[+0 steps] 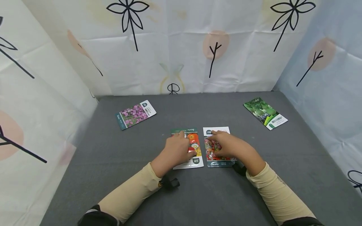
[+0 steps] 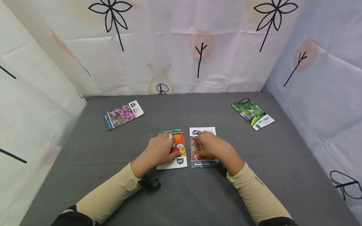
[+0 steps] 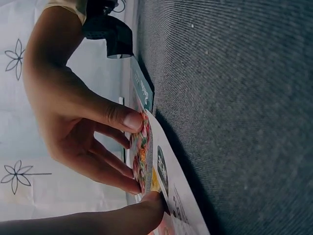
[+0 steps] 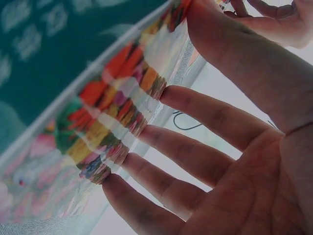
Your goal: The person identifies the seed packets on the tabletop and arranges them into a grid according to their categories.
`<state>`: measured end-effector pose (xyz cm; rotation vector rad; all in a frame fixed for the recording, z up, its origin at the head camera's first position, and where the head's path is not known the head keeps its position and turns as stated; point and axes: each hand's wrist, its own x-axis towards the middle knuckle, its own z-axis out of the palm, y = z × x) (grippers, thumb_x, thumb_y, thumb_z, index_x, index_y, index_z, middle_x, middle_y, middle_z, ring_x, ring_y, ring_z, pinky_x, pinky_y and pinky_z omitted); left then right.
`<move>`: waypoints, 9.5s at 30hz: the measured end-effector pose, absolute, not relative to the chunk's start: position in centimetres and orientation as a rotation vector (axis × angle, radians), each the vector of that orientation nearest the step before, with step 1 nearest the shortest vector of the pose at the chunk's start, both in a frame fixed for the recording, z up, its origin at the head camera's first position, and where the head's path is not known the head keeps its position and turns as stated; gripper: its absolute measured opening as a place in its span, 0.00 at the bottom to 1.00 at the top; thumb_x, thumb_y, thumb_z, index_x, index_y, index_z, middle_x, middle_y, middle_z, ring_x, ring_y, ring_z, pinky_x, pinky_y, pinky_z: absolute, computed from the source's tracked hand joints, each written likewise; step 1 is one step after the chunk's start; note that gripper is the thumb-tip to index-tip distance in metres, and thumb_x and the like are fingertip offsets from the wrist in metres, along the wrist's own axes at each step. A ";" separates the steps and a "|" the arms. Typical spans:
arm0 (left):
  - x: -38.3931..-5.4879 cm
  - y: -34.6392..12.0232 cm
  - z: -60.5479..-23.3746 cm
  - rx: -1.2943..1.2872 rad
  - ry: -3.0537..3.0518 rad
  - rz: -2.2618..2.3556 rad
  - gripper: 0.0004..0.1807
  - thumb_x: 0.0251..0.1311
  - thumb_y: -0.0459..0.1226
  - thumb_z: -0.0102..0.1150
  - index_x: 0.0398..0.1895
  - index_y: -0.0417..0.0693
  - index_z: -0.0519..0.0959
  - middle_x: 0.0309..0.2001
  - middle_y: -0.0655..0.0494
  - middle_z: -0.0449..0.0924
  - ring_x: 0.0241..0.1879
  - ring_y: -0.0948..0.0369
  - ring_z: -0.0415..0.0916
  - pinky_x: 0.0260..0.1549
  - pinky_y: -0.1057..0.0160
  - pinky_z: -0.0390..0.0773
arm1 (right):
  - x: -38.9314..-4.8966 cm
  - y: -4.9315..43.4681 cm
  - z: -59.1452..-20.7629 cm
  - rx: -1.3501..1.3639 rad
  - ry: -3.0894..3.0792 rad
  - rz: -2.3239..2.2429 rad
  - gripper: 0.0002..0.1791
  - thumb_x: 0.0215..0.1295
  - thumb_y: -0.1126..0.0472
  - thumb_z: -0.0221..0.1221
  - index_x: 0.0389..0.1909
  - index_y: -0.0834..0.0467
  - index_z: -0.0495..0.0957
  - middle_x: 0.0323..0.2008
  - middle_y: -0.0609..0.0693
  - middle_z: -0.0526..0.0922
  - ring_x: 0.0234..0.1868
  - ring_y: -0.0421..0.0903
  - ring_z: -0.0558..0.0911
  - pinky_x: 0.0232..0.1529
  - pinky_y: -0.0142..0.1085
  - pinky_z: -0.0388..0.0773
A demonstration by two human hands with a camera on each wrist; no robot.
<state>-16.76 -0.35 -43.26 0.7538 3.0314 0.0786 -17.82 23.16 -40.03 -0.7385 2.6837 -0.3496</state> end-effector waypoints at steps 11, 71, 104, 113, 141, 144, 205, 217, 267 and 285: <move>-16.6 -0.6 -42.8 0.765 2.995 0.082 0.33 0.61 0.64 0.70 0.51 0.45 0.90 0.53 0.43 0.83 0.48 0.50 0.82 0.35 0.48 0.89 | -17.7 23.5 -40.3 -0.741 2.709 -0.374 0.32 0.60 0.56 0.77 0.64 0.62 0.82 0.73 0.69 0.73 0.74 0.67 0.73 0.71 0.59 0.73; -16.4 -0.7 -43.2 0.832 3.011 -0.070 0.31 0.66 0.62 0.66 0.52 0.44 0.89 0.53 0.46 0.84 0.53 0.51 0.80 0.38 0.54 0.89 | -28.4 42.4 -40.0 -0.253 2.792 -0.417 0.30 0.79 0.65 0.53 0.75 0.75 0.61 0.73 0.84 0.56 0.73 0.84 0.55 0.68 0.76 0.59; -16.4 -0.7 -42.9 0.829 2.987 -0.102 0.32 0.67 0.62 0.64 0.54 0.45 0.89 0.55 0.47 0.84 0.55 0.52 0.80 0.38 0.54 0.89 | -28.9 41.6 -40.2 -0.247 2.730 -0.417 0.32 0.76 0.67 0.59 0.75 0.74 0.62 0.72 0.86 0.55 0.69 0.82 0.64 0.56 0.68 0.73; -16.2 -0.7 -43.1 0.841 2.989 -0.136 0.31 0.67 0.63 0.64 0.53 0.46 0.90 0.54 0.48 0.84 0.53 0.52 0.80 0.39 0.55 0.89 | -28.9 40.5 -40.3 -0.264 2.715 -0.447 0.31 0.76 0.67 0.58 0.75 0.74 0.62 0.72 0.86 0.55 0.37 0.63 0.81 0.34 0.48 0.79; -16.5 -0.6 -43.0 0.823 2.979 -0.094 0.31 0.68 0.62 0.64 0.55 0.46 0.89 0.56 0.47 0.83 0.55 0.51 0.80 0.40 0.52 0.89 | -30.2 36.8 -39.5 -0.259 2.766 -0.321 0.31 0.75 0.60 0.62 0.72 0.73 0.68 0.70 0.82 0.66 0.68 0.80 0.69 0.63 0.71 0.71; -16.5 -0.6 -43.0 0.820 2.983 -0.093 0.30 0.67 0.62 0.64 0.54 0.47 0.89 0.55 0.47 0.83 0.55 0.51 0.80 0.40 0.52 0.89 | -30.3 36.3 -39.4 -0.237 2.765 -0.326 0.32 0.75 0.59 0.62 0.72 0.72 0.68 0.71 0.82 0.65 0.69 0.80 0.68 0.64 0.72 0.70; -16.5 -0.8 -43.2 0.812 2.980 -0.079 0.30 0.67 0.63 0.64 0.54 0.49 0.90 0.60 0.47 0.82 0.57 0.50 0.80 0.40 0.52 0.90 | -33.5 27.5 -39.7 -0.226 2.812 -0.188 0.34 0.78 0.49 0.60 0.74 0.67 0.69 0.73 0.73 0.69 0.74 0.75 0.67 0.71 0.69 0.65; -16.5 -0.9 -43.1 0.807 2.982 -0.079 0.30 0.68 0.63 0.64 0.54 0.49 0.90 0.62 0.46 0.81 0.57 0.50 0.80 0.39 0.52 0.90 | -34.0 25.4 -40.1 -0.251 2.827 -0.162 0.34 0.77 0.48 0.61 0.73 0.67 0.70 0.71 0.71 0.73 0.72 0.73 0.70 0.71 0.67 0.67; -17.2 -1.7 -42.6 0.858 2.986 0.101 0.25 0.59 0.63 0.72 0.37 0.53 0.91 0.56 0.47 0.84 0.51 0.51 0.81 0.34 0.48 0.88 | -33.6 20.1 -40.0 -0.241 2.833 -0.091 0.37 0.79 0.45 0.58 0.79 0.62 0.65 0.76 0.71 0.66 0.76 0.73 0.65 0.73 0.66 0.66; -18.7 -4.8 -41.7 0.918 2.971 0.376 0.22 0.64 0.56 0.71 0.47 0.49 0.88 0.49 0.48 0.81 0.43 0.53 0.77 0.36 0.51 0.84 | -33.8 19.5 -39.8 -0.271 2.842 -0.092 0.37 0.79 0.45 0.59 0.79 0.61 0.65 0.76 0.69 0.68 0.76 0.72 0.67 0.73 0.65 0.68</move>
